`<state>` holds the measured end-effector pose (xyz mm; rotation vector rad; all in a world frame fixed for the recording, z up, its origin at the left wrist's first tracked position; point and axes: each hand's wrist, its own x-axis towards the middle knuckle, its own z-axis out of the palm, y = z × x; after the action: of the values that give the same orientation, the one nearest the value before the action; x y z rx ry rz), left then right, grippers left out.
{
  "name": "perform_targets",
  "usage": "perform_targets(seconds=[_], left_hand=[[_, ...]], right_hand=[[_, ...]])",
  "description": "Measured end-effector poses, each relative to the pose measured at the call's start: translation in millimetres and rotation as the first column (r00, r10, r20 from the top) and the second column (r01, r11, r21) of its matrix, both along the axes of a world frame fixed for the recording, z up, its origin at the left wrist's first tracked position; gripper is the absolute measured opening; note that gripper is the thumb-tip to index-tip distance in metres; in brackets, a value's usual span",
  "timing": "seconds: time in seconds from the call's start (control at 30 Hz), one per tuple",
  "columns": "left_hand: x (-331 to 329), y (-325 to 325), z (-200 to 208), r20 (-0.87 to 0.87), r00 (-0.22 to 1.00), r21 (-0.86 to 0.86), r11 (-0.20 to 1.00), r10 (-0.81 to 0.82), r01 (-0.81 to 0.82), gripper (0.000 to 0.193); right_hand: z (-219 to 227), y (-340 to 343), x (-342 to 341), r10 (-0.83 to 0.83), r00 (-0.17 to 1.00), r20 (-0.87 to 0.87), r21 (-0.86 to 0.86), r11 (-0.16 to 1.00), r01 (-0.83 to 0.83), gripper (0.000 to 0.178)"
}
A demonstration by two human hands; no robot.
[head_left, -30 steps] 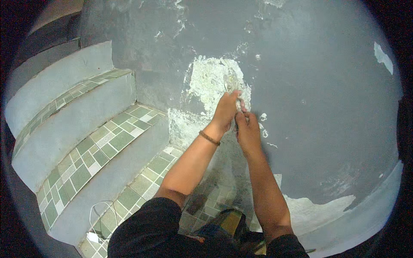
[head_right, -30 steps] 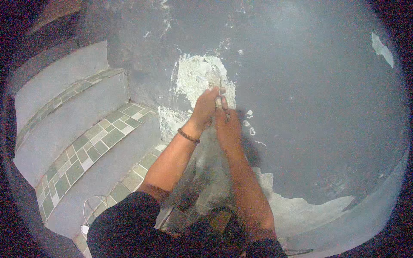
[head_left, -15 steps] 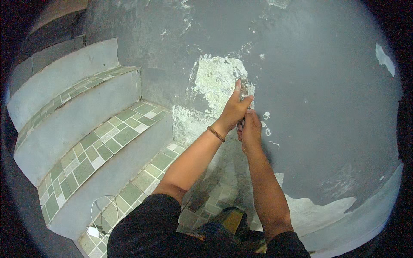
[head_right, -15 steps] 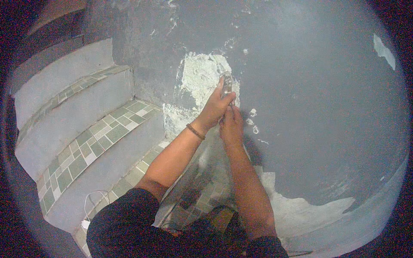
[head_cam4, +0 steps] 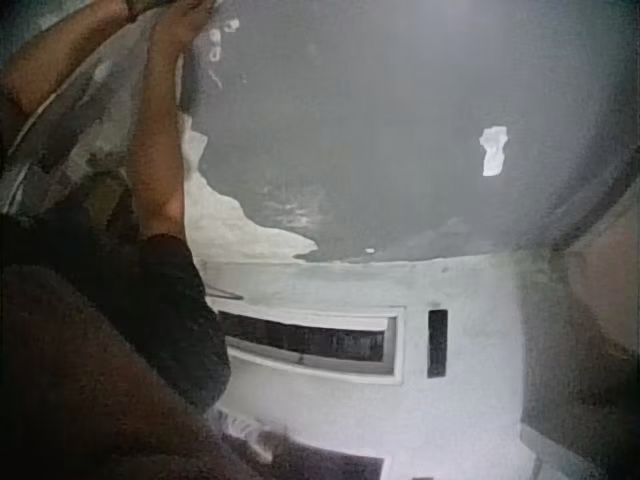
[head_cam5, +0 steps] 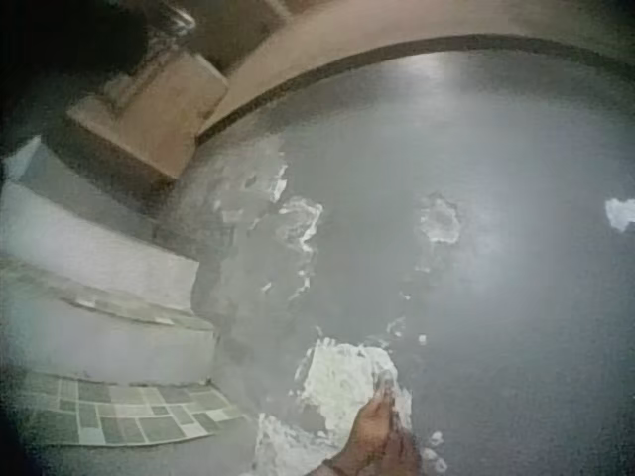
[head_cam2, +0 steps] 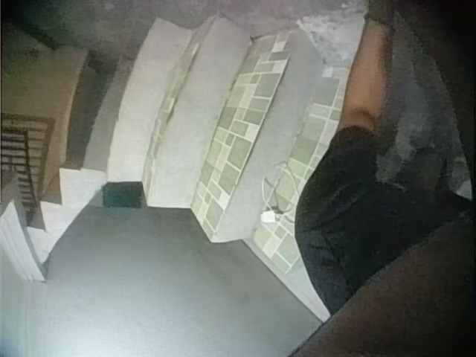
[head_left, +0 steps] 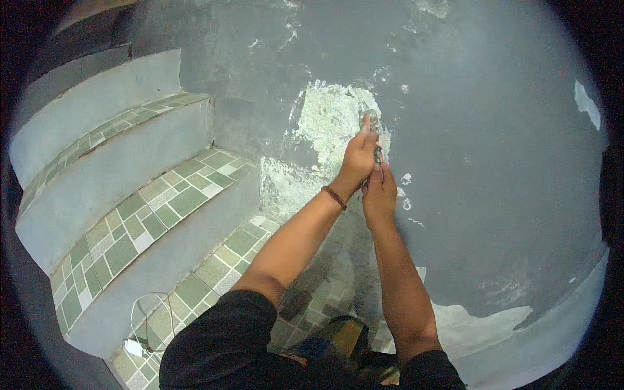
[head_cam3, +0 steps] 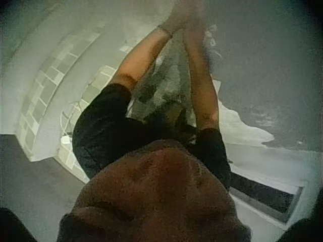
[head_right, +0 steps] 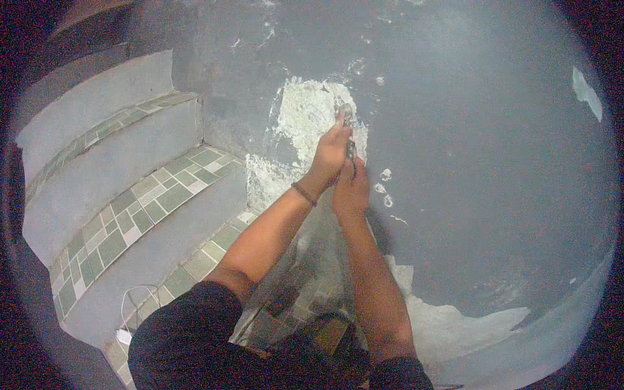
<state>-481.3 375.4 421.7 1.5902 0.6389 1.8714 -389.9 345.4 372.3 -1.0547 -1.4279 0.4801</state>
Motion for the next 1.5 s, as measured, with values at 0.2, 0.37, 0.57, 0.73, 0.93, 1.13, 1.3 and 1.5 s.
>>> perform_targets(seconds=[0.2,0.37,0.57,0.73,0.93,1.13,1.3,1.5], left_hand=[[1.0,1.6,-5.2,-0.006,1.000,-0.062,0.998,-0.017,0.016,0.055],[4.0,7.3,-5.5,0.099,0.995,0.019,1.000,-0.021,0.019,0.056],[2.7,11.2,-8.6,0.089,0.995,-0.039,0.998,-0.043,0.046,0.053],[-0.9,15.9,-5.9,0.063,0.997,0.017,0.999,-0.049,0.048,0.053],[-0.2,6.7,-3.9,0.067,0.998,-0.028,1.000,-0.001,0.003,0.052],[-4.9,9.8,7.4,0.089,0.994,-0.075,0.995,-0.055,0.062,0.053],[-11.2,11.2,22.1,0.091,0.995,-0.169,0.985,0.045,-0.029,0.053],[-24.3,1.4,36.2,0.133,0.991,-0.178,0.984,-0.005,0.028,0.049]], right_hand=[[-4.8,2.6,0.7,0.065,0.997,-0.039,-0.021,0.998,-0.066,0.051],[-15.3,12.5,3.9,0.049,0.998,-0.042,0.069,0.997,-0.046,0.052],[-12.1,11.3,2.4,0.072,0.997,-0.042,0.048,0.996,-0.070,0.055],[-8.1,10.3,-4.2,0.067,0.994,-0.085,0.143,0.988,-0.054,0.033],[-10.5,12.0,-2.0,0.058,0.998,-0.020,0.064,0.996,-0.056,0.041],[6.8,8.1,-3.5,0.053,0.998,-0.015,-0.019,0.998,-0.053,0.057],[28.6,10.2,-13.3,0.054,0.998,0.031,-0.045,0.998,-0.053,0.049],[35.4,16.0,-27.8,0.254,0.962,-0.098,0.194,0.953,-0.232,0.031]])
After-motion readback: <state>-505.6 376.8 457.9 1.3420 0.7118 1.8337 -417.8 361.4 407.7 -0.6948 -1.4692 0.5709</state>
